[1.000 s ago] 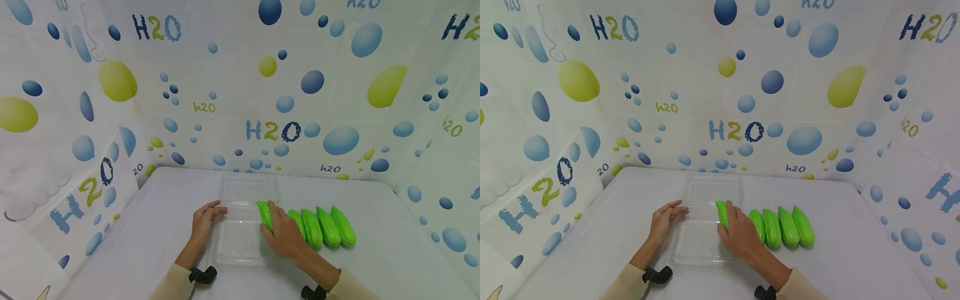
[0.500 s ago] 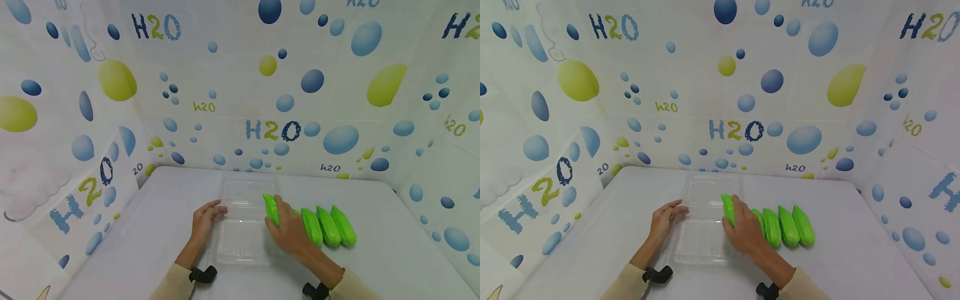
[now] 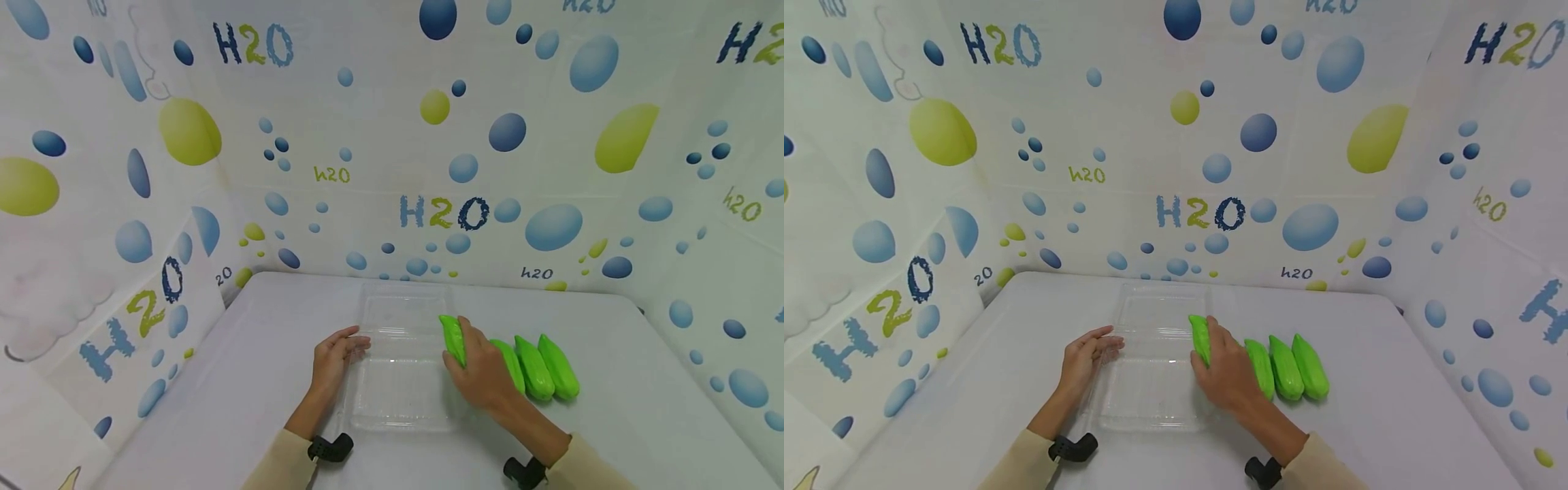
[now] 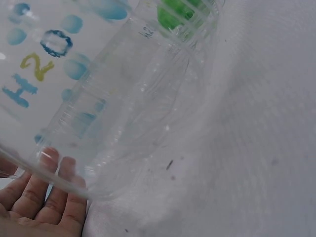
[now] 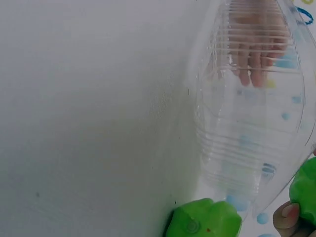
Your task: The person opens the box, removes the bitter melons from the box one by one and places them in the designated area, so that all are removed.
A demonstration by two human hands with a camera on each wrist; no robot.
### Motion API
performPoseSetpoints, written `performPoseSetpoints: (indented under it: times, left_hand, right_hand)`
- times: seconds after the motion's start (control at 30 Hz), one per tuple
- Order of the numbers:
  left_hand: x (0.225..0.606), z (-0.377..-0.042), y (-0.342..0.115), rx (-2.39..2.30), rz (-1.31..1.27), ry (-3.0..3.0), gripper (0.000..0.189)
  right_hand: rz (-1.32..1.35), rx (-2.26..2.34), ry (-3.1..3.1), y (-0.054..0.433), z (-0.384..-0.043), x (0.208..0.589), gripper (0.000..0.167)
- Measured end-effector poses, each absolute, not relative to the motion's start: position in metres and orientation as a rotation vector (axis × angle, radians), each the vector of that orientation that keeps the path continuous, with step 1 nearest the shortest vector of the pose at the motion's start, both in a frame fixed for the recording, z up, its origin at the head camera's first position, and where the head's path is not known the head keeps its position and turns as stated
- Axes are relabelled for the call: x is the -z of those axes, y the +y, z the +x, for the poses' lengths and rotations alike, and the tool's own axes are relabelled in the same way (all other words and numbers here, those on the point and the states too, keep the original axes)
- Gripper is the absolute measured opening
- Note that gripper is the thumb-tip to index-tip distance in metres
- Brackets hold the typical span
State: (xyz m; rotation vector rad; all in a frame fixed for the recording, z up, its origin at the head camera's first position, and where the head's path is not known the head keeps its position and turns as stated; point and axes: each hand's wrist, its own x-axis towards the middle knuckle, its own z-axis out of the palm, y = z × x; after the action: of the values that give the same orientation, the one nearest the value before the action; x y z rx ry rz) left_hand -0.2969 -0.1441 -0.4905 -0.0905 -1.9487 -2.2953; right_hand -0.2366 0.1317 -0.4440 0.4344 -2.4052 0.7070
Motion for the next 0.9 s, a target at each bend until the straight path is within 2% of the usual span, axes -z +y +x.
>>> performPoseSetpoints:
  times: [0.9]
  left_hand:
    - [0.491, -0.296, -0.143, 2.28, -0.077, -1.971, 0.04]
  right_hand:
    - [0.218, -0.799, -2.439, 0.161, -0.246, 0.437, 0.065]
